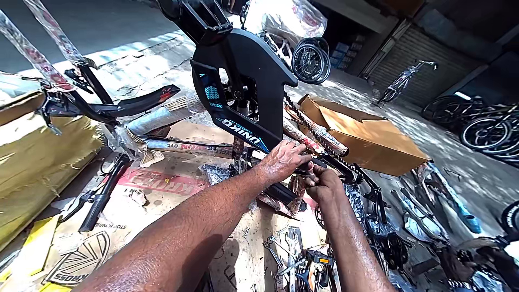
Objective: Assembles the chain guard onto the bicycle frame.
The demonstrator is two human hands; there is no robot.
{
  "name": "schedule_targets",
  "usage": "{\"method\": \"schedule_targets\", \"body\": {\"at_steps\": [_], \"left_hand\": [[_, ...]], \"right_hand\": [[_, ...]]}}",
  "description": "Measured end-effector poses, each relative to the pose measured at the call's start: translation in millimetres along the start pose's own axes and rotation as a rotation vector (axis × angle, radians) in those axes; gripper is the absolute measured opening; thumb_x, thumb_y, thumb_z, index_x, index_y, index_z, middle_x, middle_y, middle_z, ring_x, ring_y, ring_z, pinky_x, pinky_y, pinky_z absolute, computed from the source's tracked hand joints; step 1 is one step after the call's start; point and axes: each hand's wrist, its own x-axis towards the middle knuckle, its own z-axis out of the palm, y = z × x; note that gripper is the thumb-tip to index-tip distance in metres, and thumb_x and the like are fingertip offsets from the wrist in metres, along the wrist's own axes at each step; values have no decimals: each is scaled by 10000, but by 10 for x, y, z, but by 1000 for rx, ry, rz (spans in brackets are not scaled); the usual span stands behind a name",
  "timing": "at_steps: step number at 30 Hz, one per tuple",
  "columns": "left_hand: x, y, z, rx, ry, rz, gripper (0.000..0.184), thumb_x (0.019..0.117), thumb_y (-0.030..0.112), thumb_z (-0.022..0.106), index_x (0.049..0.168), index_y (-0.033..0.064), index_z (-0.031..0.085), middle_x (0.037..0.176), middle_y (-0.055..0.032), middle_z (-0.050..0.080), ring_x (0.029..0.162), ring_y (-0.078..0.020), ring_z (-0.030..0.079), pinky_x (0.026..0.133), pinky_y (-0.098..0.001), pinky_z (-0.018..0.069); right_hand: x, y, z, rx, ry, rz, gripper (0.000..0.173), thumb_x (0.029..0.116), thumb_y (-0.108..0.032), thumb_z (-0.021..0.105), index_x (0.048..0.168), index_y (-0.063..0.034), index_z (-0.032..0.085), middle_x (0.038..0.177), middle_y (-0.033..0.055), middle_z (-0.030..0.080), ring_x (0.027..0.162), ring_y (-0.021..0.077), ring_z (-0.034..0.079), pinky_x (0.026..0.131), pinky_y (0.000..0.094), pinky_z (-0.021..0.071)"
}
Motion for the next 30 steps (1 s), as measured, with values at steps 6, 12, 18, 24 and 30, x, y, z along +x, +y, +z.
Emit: {"method": "schedule_targets", "body": {"at_steps": [6, 12, 18, 24, 30], "left_hand": [[-1, -14, -4, 12, -4, 6, 452, 957, 0, 581, 1334, 227, 688, 1163, -131, 673, 1047, -323, 634, 916, -465, 500], [6, -14, 15, -2, 7, 0, 452, 947, -12, 585, 1318, 220, 700, 1127, -136, 675, 1013, -325, 635, 904, -464, 500], [-4, -20, 9, 1, 17, 0, 452, 963, 2, 568, 1333, 231, 691, 1113, -119, 669, 1013, -313, 628, 913, -456, 495], [0, -19, 25, 3, 18, 10, 459, 959, -5, 570, 1334, 230, 691, 1108, -129, 672, 998, -319, 632, 886, -460, 499], [-5, -18, 13, -5, 11, 1, 460, 958, -9, 570, 1331, 230, 694, 1123, -128, 676, 1013, -319, 631, 905, -460, 496]], "right_hand": [[10, -11, 24, -122, 15, -47, 148, 1033, -140, 494, 904, -100, 554, 671, -12, 546, 381, 8, 338, 341, 137, 286], [27, -24, 36, -33, 5, 25, 221, 1067, -211, 407, 884, -131, 502, 629, -28, 459, 387, 18, 320, 348, 144, 278], [69, 63, -79, -79, 16, -63, 119, 1053, -184, 525, 951, -128, 551, 700, -30, 539, 394, 5, 329, 349, 135, 285], [84, -17, -37, -34, 24, 6, 191, 1051, -162, 474, 876, -104, 525, 606, -31, 449, 373, 13, 309, 337, 142, 277], [34, 33, -25, -91, 0, -73, 152, 1017, -148, 488, 870, -135, 524, 658, -23, 512, 383, 12, 323, 342, 140, 266]]}}
